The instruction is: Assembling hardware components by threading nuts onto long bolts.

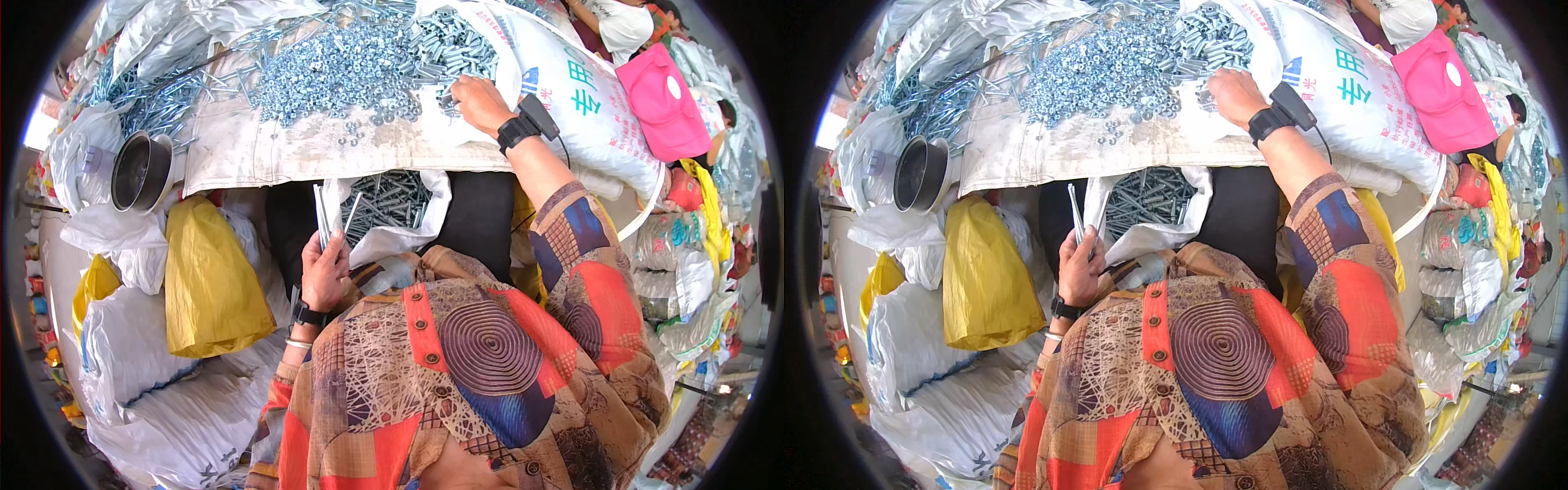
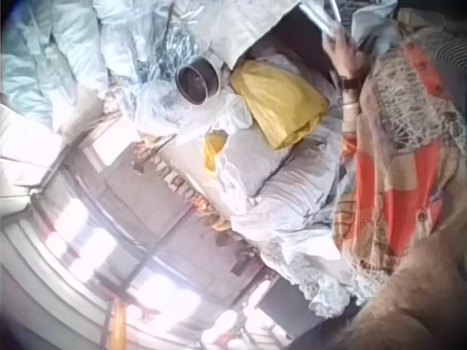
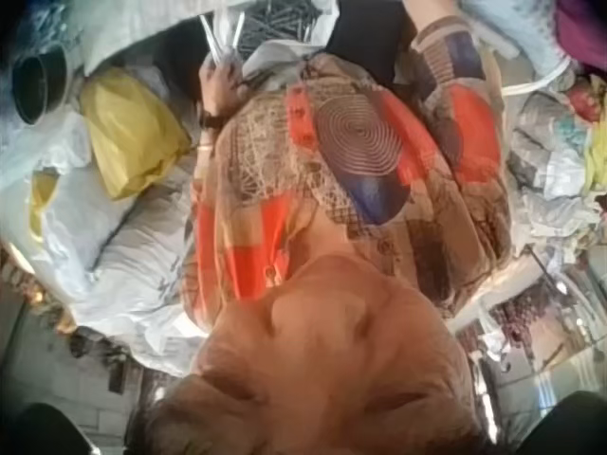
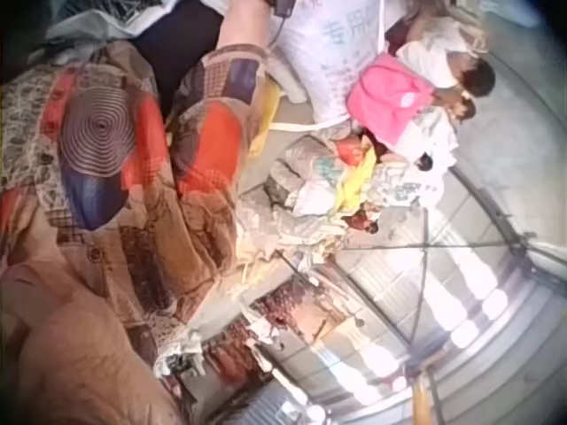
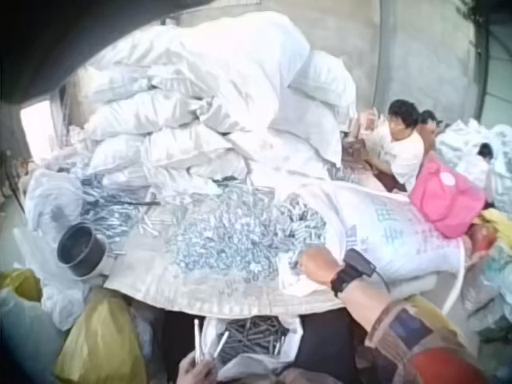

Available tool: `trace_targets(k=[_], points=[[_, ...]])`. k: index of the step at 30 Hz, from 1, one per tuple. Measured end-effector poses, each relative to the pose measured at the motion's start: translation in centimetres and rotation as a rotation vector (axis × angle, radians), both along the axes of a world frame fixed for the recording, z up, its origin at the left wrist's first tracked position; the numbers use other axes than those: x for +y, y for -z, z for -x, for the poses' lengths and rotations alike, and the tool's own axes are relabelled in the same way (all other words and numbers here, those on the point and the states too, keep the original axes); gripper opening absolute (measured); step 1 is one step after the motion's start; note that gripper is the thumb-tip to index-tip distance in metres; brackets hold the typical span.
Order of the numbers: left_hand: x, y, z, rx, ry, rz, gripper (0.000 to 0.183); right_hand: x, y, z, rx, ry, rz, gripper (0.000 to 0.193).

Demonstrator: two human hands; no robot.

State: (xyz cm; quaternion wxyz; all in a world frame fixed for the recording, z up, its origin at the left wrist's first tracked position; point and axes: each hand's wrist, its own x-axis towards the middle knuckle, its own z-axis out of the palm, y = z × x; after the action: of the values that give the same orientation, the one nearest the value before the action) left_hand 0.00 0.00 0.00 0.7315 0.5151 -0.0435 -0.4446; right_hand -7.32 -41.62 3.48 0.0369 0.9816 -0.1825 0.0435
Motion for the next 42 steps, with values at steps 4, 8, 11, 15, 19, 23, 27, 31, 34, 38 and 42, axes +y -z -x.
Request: trace_targets(k=[4,8,11,15,19,23,27,31,34,38,42], points=[[-1.6,-0.6,-0.5,-0.058,0.057,0.012,0.016,-0.8,1.3,0.9,-0.228,-0.142,-0.169,0.014],[-3.5,-1.0,-1.3,-0.123,0.083,0.033,0.016,-1.7,1.4,1.1,-0.253,-0.201,-0.134,0.013],[-3.4,-1.5,-1.2,-0.128,0.074,0.044,0.016,1.1,0.2,0.8,-0.466,-0.17,-0.285,0.009],[-4.2,-2.0,-1.0,-0.142,0.04,0.048,0.017,7.3,-2.0,1.4,-0.58,-0.059,-0.955,0.018],[-4.8,-2.0,-0.8,-0.138,0.054,0.072,0.019,13.0,-2.2,2.3,-0.648,-0.146,-1.527,0.025],[-4.7,-2.2,-0.5,-0.159,0.081,0.09,0.02,15.4,-1.3,2.7,-0.61,-0.12,-1.503,0.026],[-4.2,-2.0,-0.5,-0.199,0.052,0.043,0.021,16.2,-1.5,2.9,-0.588,-0.127,-1.466,0.025],[-3.6,-1.9,-0.8,-0.38,0.043,-0.068,0.026,16.7,-1.9,2.8,-0.535,-0.14,-1.384,0.022],[-3.0,-1.6,-1.8,-0.887,0.086,-0.252,0.028,17.0,-2.1,2.5,-0.489,-0.154,-1.411,0.018],[-3.6,-1.6,-1.3,-0.796,0.058,-0.196,0.029,18.7,-1.6,1.8,-0.464,-0.088,-1.406,0.022],[-4.0,-0.1,-0.6,-0.332,-0.048,-0.083,0.023,20.2,-1.1,0.5,-0.583,-0.042,-1.416,0.039]])
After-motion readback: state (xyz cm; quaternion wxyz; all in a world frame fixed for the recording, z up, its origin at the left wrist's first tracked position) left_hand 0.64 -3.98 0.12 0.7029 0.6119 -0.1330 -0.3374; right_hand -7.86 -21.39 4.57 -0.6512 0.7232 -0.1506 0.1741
